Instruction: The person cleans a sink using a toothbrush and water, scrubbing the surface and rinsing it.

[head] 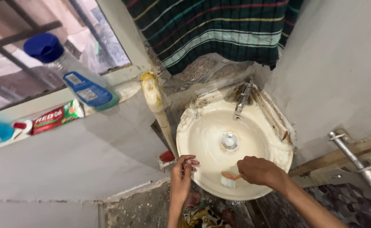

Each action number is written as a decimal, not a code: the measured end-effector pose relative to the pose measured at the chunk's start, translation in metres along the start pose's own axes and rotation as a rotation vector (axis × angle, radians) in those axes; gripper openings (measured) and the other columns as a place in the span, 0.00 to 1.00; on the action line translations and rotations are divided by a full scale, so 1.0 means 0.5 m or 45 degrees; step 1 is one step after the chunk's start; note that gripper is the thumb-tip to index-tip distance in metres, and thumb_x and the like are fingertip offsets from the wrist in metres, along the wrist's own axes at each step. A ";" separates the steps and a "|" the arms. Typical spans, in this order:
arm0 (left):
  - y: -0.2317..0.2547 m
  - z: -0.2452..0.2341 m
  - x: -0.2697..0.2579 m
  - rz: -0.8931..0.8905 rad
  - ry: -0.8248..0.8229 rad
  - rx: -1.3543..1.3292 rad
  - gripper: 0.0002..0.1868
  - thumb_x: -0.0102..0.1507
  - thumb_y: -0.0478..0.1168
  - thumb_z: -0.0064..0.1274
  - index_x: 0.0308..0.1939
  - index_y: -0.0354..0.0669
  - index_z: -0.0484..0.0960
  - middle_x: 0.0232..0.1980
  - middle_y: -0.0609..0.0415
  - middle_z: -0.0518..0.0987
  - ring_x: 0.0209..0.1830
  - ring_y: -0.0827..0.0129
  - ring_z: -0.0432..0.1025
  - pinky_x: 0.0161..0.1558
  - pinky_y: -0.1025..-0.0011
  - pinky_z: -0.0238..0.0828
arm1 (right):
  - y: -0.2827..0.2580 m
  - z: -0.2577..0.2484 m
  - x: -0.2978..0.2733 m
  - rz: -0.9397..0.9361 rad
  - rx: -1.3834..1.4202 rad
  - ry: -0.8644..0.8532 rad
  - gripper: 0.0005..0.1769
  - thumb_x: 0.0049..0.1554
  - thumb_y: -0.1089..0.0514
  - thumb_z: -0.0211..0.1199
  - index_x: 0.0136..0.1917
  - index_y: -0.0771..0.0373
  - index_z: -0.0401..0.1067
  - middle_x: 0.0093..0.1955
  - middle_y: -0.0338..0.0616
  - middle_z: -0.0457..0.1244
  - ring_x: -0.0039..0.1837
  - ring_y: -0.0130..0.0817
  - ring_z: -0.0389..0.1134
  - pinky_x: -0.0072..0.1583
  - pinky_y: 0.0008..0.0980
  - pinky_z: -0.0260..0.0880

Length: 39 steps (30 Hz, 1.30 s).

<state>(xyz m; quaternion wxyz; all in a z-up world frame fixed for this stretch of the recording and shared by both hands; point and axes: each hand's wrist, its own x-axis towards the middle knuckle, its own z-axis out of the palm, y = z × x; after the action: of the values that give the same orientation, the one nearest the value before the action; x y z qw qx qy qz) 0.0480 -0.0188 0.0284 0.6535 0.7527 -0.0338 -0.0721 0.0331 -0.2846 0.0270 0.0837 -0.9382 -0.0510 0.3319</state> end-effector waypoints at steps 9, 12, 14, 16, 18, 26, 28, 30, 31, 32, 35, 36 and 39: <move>0.073 -0.007 0.161 0.094 -0.256 -0.043 0.14 0.69 0.35 0.39 0.52 0.34 0.80 0.41 0.49 0.85 0.39 0.70 0.77 0.45 0.70 0.76 | -0.153 0.073 0.256 0.240 0.511 1.032 0.11 0.61 0.58 0.52 0.49 0.66 0.71 0.44 0.60 0.67 0.48 0.58 0.70 0.50 0.53 0.71; 0.093 -0.029 0.197 0.156 -0.322 0.018 0.15 0.69 0.35 0.38 0.52 0.36 0.80 0.43 0.51 0.86 0.41 0.71 0.78 0.46 0.71 0.76 | -0.145 0.072 0.204 0.283 0.575 0.755 0.13 0.62 0.55 0.53 0.48 0.64 0.74 0.44 0.59 0.69 0.48 0.57 0.71 0.49 0.53 0.71; 0.093 -0.046 0.217 0.207 -0.397 -0.013 0.15 0.68 0.35 0.39 0.52 0.35 0.80 0.42 0.50 0.86 0.40 0.71 0.78 0.45 0.71 0.76 | -0.124 0.057 0.121 0.247 0.524 0.377 0.16 0.64 0.52 0.52 0.44 0.64 0.75 0.43 0.57 0.70 0.46 0.53 0.73 0.49 0.50 0.73; 0.088 -0.054 0.239 0.223 -0.461 -0.025 0.15 0.68 0.35 0.39 0.52 0.35 0.80 0.41 0.50 0.86 0.40 0.70 0.78 0.45 0.71 0.76 | -0.101 0.020 0.052 0.330 0.451 0.010 0.17 0.66 0.51 0.50 0.47 0.64 0.74 0.44 0.56 0.71 0.46 0.49 0.75 0.50 0.47 0.75; 0.075 -0.061 0.250 0.187 -0.512 -0.016 0.14 0.70 0.37 0.39 0.52 0.36 0.79 0.41 0.50 0.86 0.39 0.70 0.78 0.44 0.72 0.76 | -0.096 0.010 0.019 0.319 0.313 0.025 0.14 0.63 0.52 0.53 0.48 0.63 0.75 0.46 0.56 0.69 0.48 0.51 0.73 0.51 0.50 0.74; 0.074 -0.099 0.268 0.183 -0.718 -0.066 0.13 0.69 0.35 0.40 0.53 0.39 0.78 0.42 0.50 0.86 0.40 0.69 0.78 0.43 0.71 0.76 | -0.207 0.059 0.269 0.646 0.587 0.971 0.09 0.60 0.59 0.53 0.47 0.65 0.72 0.41 0.63 0.67 0.45 0.60 0.71 0.46 0.54 0.72; 0.071 -0.115 0.266 0.126 -0.743 -0.043 0.12 0.70 0.35 0.40 0.53 0.40 0.78 0.42 0.51 0.86 0.40 0.70 0.79 0.43 0.71 0.75 | -0.208 0.058 0.227 0.612 0.531 0.714 0.11 0.62 0.57 0.52 0.46 0.65 0.73 0.42 0.63 0.68 0.46 0.58 0.72 0.46 0.52 0.73; 0.055 -0.132 0.264 0.022 -0.766 0.020 0.12 0.71 0.37 0.40 0.54 0.42 0.78 0.43 0.52 0.86 0.40 0.71 0.78 0.43 0.72 0.75 | -0.209 0.057 0.142 0.542 0.354 0.242 0.12 0.63 0.58 0.52 0.47 0.65 0.75 0.43 0.59 0.69 0.46 0.51 0.75 0.47 0.46 0.77; 0.049 -0.134 0.266 0.031 -0.766 -0.002 0.12 0.70 0.36 0.40 0.53 0.41 0.78 0.43 0.52 0.86 0.40 0.71 0.78 0.43 0.72 0.75 | -0.207 0.041 0.105 0.518 0.252 -0.002 0.11 0.62 0.61 0.52 0.48 0.65 0.76 0.43 0.56 0.69 0.46 0.47 0.76 0.46 0.42 0.79; 0.042 -0.135 0.263 0.041 -0.765 -0.025 0.12 0.69 0.35 0.40 0.53 0.41 0.78 0.43 0.52 0.86 0.40 0.72 0.78 0.43 0.72 0.75 | -0.215 0.035 0.063 0.528 0.236 -0.012 0.13 0.63 0.58 0.52 0.49 0.64 0.76 0.44 0.55 0.69 0.47 0.47 0.76 0.47 0.43 0.78; 0.025 -0.136 0.269 0.079 -0.766 -0.061 0.12 0.70 0.35 0.40 0.52 0.41 0.79 0.42 0.52 0.86 0.40 0.72 0.78 0.44 0.72 0.76 | -0.225 0.002 0.090 0.603 0.338 -0.020 0.17 0.68 0.49 0.48 0.54 0.62 0.72 0.44 0.55 0.69 0.47 0.47 0.76 0.50 0.42 0.77; 0.020 -0.136 0.269 0.089 -0.771 -0.067 0.12 0.71 0.36 0.40 0.52 0.41 0.79 0.42 0.52 0.85 0.40 0.72 0.78 0.44 0.72 0.76 | -0.222 0.006 0.113 0.639 0.400 -0.022 0.19 0.70 0.46 0.45 0.56 0.60 0.71 0.44 0.55 0.69 0.47 0.47 0.77 0.50 0.41 0.78; 0.021 -0.134 0.275 0.110 -0.801 -0.050 0.14 0.66 0.32 0.41 0.52 0.40 0.79 0.42 0.53 0.86 0.40 0.71 0.79 0.43 0.71 0.75 | -0.216 0.004 0.245 0.668 0.177 0.605 0.09 0.59 0.63 0.52 0.48 0.65 0.73 0.45 0.57 0.69 0.49 0.53 0.74 0.49 0.47 0.76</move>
<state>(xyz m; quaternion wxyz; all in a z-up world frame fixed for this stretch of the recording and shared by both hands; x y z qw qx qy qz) 0.1945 0.0255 0.0389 0.6277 0.6787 -0.2649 -0.2741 0.1224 -0.1599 -0.0295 0.0685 -0.9624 0.2352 0.1175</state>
